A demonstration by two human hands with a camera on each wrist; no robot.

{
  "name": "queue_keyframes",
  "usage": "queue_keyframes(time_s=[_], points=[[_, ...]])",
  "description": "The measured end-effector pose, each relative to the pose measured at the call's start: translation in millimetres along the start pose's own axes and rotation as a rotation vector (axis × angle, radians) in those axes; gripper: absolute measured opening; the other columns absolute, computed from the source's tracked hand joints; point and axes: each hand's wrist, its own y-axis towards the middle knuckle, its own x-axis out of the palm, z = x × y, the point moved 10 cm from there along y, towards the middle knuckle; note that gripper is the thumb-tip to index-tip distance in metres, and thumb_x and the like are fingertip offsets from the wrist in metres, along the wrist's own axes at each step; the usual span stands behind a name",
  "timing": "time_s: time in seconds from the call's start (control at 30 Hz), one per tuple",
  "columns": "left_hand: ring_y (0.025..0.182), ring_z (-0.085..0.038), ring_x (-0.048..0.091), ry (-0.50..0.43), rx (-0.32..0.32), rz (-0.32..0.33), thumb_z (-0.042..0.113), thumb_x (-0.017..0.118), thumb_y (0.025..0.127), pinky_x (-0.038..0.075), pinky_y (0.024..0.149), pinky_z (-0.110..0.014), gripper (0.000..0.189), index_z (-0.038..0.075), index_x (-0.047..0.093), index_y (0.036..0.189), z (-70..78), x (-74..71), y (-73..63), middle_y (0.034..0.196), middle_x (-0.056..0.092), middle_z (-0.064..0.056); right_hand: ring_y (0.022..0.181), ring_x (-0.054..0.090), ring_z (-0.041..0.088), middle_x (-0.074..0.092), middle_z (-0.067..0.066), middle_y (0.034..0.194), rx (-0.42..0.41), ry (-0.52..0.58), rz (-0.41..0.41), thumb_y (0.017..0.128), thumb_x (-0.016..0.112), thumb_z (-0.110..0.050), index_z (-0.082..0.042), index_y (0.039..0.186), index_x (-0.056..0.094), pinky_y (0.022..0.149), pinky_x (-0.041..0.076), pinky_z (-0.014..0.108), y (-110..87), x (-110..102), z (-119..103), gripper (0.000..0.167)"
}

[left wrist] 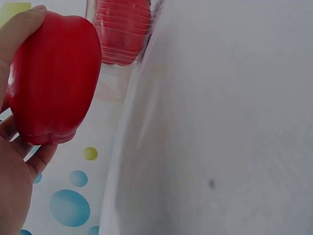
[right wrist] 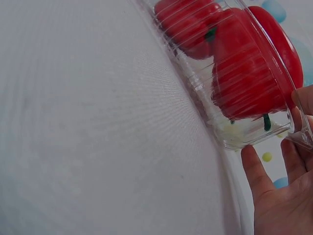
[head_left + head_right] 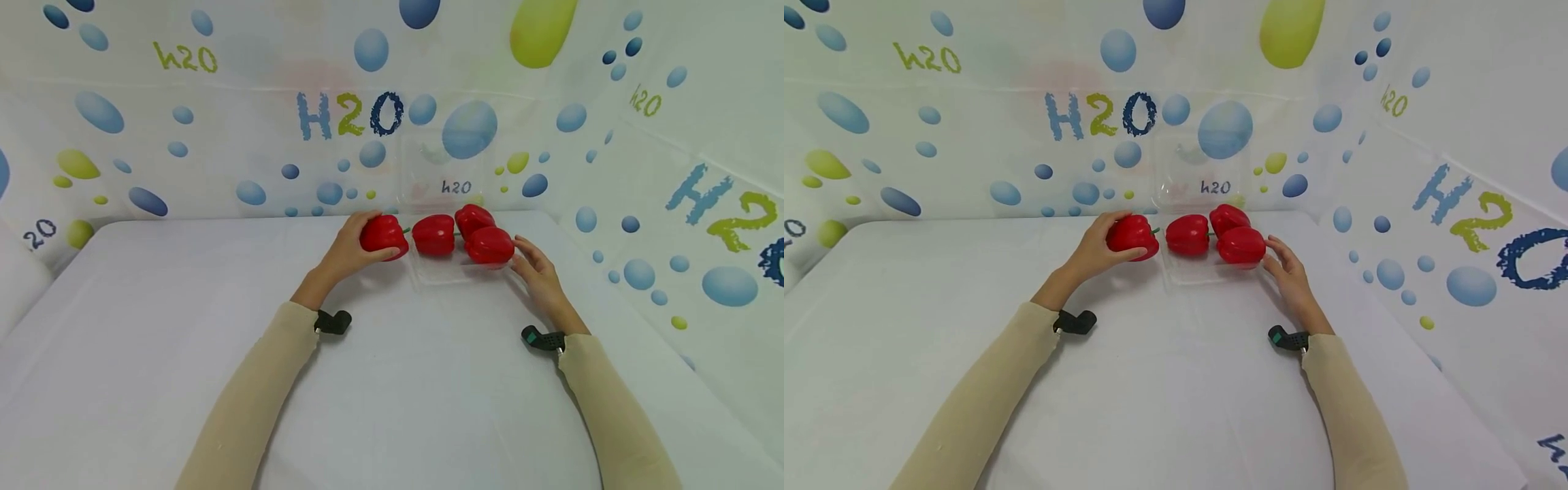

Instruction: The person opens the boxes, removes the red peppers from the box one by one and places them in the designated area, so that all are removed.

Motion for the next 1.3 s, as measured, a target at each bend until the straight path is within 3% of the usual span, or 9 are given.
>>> queue_keyframes(time_s=[0.23, 0.57, 0.77, 0.93, 1.17, 1.3], points=[[0.131, -0.029, 0.039, 0.027, -0.054, -0.018, 0.032, 0.078, 0.082, 0.052, 0.095, -0.047, 0.078, 0.010, 0.037, 0.145, -12.0, -1.2, -0.8, 0.143, 0.042, -0.010, 0.149, 0.016, 0.023, 0.020, 0.005, 0.162, -0.019, 0.013, 0.002, 0.104, 0.047, -0.023, -0.005, 0.149, 0.035, 0.098, 0.042, 0.017, 7.7, -3, 4, 0.050], [0.131, -0.030, 0.039, 0.031, -0.093, -0.055, 0.032, 0.078, 0.082, 0.051, 0.096, -0.048, 0.080, 0.008, 0.036, 0.146, -23.9, 2.9, -2.7, 0.143, 0.041, -0.012, 0.149, 0.018, 0.021, 0.020, 0.001, 0.162, -0.020, -0.003, 0.015, 0.103, 0.049, -0.032, -0.011, 0.150, 0.035, 0.100, 0.042, 0.020, 19.8, -9, 27, 0.053], [0.130, -0.030, 0.040, 0.038, -0.102, -0.083, 0.032, 0.077, 0.083, 0.050, 0.097, -0.049, 0.079, 0.008, 0.036, 0.145, -28.4, 7.7, -2.7, 0.142, 0.041, -0.013, 0.149, 0.015, 0.024, 0.018, 0.004, 0.163, -0.014, 0.005, 0.000, 0.103, 0.048, -0.028, -0.008, 0.150, 0.034, 0.101, 0.041, 0.021, 10.6, -5, 14, 0.053], [0.131, -0.030, 0.039, 0.051, -0.114, -0.106, 0.033, 0.077, 0.082, 0.050, 0.097, -0.049, 0.080, 0.008, 0.035, 0.146, -31.8, 11.3, -3.4, 0.143, 0.040, -0.013, 0.149, 0.016, 0.023, 0.018, 0.003, 0.163, -0.015, -0.023, 0.013, 0.103, 0.048, -0.035, -0.011, 0.151, 0.034, 0.098, 0.042, 0.017, 14.0, -7, 24, 0.055], [0.133, -0.031, 0.037, 0.045, -0.151, -0.125, 0.033, 0.075, 0.084, 0.049, 0.098, -0.049, 0.082, 0.008, 0.030, 0.148, -36.3, 13.0, -5.2, 0.145, 0.038, -0.013, 0.149, 0.015, 0.025, 0.018, 0.004, 0.163, 0.011, -0.022, 0.004, 0.104, 0.047, -0.028, -0.007, 0.150, 0.033, 0.104, 0.038, 0.030, 4.7, -3, 10, 0.053], [0.134, -0.031, 0.035, 0.050, -0.188, -0.134, 0.036, 0.072, 0.086, 0.049, 0.098, -0.049, 0.083, 0.009, 0.026, 0.150, -39.7, 13.5, -6.2, 0.147, 0.035, -0.013, 0.149, 0.014, 0.026, 0.017, 0.006, 0.163, 0.003, -0.009, -0.003, 0.104, 0.047, -0.028, -0.006, 0.150, 0.032, 0.104, 0.038, 0.029, 4.2, -2, 9, 0.054]])
